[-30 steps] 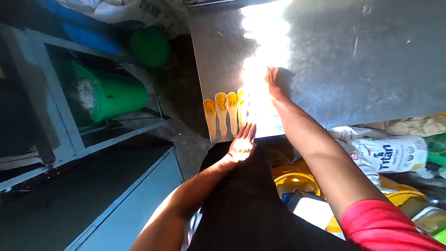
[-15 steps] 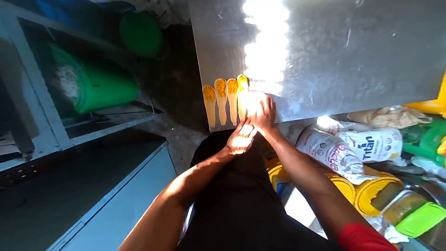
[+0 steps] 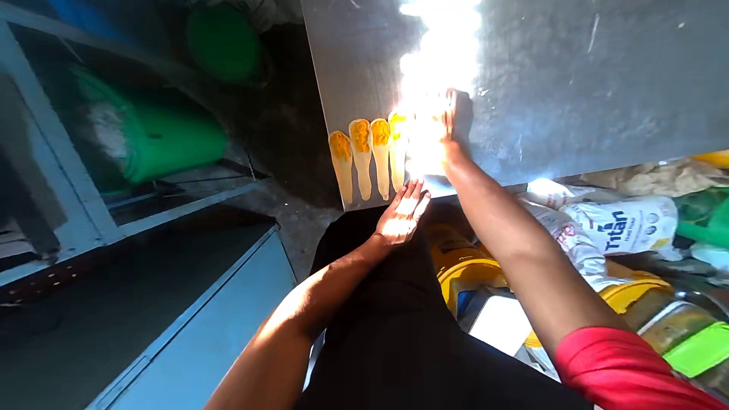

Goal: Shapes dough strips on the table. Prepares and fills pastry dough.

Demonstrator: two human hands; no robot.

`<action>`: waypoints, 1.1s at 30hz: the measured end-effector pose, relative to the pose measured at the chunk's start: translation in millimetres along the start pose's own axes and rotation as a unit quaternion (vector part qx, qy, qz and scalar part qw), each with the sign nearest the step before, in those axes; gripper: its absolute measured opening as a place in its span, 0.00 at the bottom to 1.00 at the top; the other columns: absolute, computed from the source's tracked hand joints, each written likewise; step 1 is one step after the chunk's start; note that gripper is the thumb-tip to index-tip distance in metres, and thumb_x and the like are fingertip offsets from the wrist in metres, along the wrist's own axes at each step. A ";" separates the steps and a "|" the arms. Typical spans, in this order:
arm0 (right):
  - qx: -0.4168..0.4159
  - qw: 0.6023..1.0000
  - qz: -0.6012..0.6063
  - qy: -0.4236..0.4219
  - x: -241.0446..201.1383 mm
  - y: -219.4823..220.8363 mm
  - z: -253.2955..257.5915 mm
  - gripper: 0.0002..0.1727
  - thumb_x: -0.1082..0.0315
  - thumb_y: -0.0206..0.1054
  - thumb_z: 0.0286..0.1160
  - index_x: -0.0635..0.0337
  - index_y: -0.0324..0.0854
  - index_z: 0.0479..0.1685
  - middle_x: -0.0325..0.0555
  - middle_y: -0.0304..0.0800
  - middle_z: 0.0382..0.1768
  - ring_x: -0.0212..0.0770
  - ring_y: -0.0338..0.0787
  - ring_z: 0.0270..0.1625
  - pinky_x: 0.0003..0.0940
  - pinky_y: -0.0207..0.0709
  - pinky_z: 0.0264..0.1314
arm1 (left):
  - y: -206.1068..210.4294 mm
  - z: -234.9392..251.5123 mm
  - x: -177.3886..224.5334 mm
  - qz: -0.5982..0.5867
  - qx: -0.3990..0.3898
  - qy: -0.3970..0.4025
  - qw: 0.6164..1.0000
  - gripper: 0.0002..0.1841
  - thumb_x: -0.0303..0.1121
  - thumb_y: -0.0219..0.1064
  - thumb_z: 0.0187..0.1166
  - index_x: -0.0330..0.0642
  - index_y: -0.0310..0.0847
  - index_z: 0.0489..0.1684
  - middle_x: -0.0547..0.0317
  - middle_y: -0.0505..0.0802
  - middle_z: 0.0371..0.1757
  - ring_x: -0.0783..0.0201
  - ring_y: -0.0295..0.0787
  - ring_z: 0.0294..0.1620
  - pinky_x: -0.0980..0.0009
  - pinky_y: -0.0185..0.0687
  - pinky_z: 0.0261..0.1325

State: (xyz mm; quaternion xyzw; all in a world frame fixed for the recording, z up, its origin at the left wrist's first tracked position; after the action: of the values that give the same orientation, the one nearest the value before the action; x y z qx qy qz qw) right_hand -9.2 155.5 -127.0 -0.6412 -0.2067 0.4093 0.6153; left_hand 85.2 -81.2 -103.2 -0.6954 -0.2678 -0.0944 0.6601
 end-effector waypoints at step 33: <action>-0.100 0.944 0.309 0.065 -94.4 -110.6 -183.3 0.21 0.63 0.76 0.71 0.59 0.82 0.61 0.50 0.90 0.53 0.42 0.92 0.55 0.45 0.88 0.61 | -114.3 -73.9 -52.7 -0.619 0.132 -0.314 0.708 0.29 0.49 0.52 0.93 0.53 0.58 0.92 0.52 0.85 0.76 0.57 0.87 0.71 0.55 0.84 0.72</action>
State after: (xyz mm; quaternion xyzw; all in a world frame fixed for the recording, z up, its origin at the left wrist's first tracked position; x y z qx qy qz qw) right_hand 105.4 -13.2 -12.4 -0.7574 0.0021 0.5134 0.4033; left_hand 0.6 -167.5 -21.4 -0.2692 -0.8396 -0.2221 0.4163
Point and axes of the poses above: each hand's wrist, its own z-axis towards the middle knuckle, its own y-axis out of the palm, x = y × z, the point moved 2 cm from there along z, towards the middle knuckle
